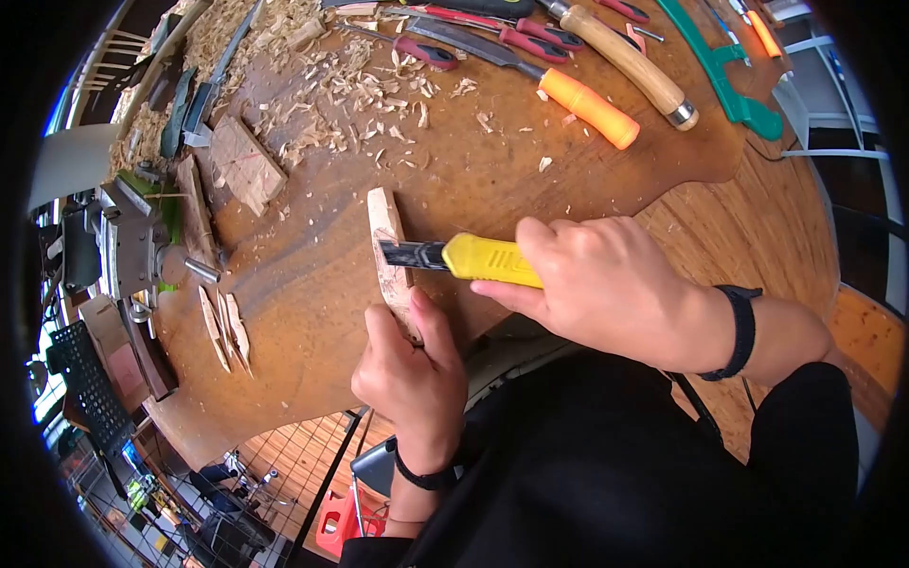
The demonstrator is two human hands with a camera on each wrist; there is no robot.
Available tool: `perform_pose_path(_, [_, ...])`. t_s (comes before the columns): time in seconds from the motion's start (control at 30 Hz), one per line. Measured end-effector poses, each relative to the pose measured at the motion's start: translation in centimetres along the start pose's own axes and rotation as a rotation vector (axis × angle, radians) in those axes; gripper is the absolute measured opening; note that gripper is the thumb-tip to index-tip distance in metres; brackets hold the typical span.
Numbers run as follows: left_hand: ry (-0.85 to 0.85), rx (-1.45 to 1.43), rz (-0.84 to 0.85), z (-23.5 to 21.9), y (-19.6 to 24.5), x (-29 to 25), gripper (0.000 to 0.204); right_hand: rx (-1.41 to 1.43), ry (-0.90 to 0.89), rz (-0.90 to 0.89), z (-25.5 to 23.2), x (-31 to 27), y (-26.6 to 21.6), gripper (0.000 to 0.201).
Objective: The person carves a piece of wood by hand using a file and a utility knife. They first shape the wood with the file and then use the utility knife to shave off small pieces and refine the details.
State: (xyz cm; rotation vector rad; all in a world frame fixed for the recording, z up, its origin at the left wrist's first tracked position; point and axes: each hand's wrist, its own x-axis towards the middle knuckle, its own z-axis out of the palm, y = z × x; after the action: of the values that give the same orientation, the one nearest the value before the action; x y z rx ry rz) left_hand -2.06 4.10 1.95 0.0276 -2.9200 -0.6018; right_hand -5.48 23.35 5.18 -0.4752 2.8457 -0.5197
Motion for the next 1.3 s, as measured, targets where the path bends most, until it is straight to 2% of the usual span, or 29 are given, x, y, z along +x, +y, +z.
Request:
perform_pose_path(0.2, [-0.019, -0.002, 0.074, 0.0, -0.2, 0.0, 0.039, -0.034, 0.036, -0.013, 0.5, -0.1, 0.3, 0.051])
perform_pose_path(0.3, [-0.025, -0.047, 0.113, -0.1, -0.2, -0.3, 0.035, -0.078, 0.109, 0.046, 0.7, 2.1, 0.0, 0.051])
perform_pose_path(0.4, [-0.011, -0.06, 0.099, -0.1, -0.3, -0.1, 0.035, -0.102, 0.069, 0.088, 0.4, 3.3, -0.3, 0.049])
perform_pose_path(0.5, [0.005, -0.006, 0.111, 0.2, -0.4, -0.3, 0.038, -0.01, 0.103, -0.011, 0.7, 2.3, 0.5, 0.049])
perform_pose_path(0.7, [-0.017, -0.024, 0.104, 0.0, -0.4, -0.1, 0.039, 0.047, -0.074, -0.018, -0.4, 0.0, 0.0, 0.05])
perform_pose_path(0.83, [-0.018, -0.034, 0.122, 0.1, -0.5, -0.2, 0.039, 0.0, -0.078, 0.011, -0.4, 0.5, -0.5, 0.05])
perform_pose_path(1.13, [0.024, -0.013, 0.121, 0.2, -0.2, -0.2, 0.039, -0.055, 0.068, -0.06, 0.6, 1.5, -0.7, 0.053])
perform_pose_path(1.3, [0.011, -0.071, 0.063, 0.0, -0.2, -0.1, 0.036, -0.092, 0.088, 0.065, 0.3, 0.8, 0.5, 0.051])
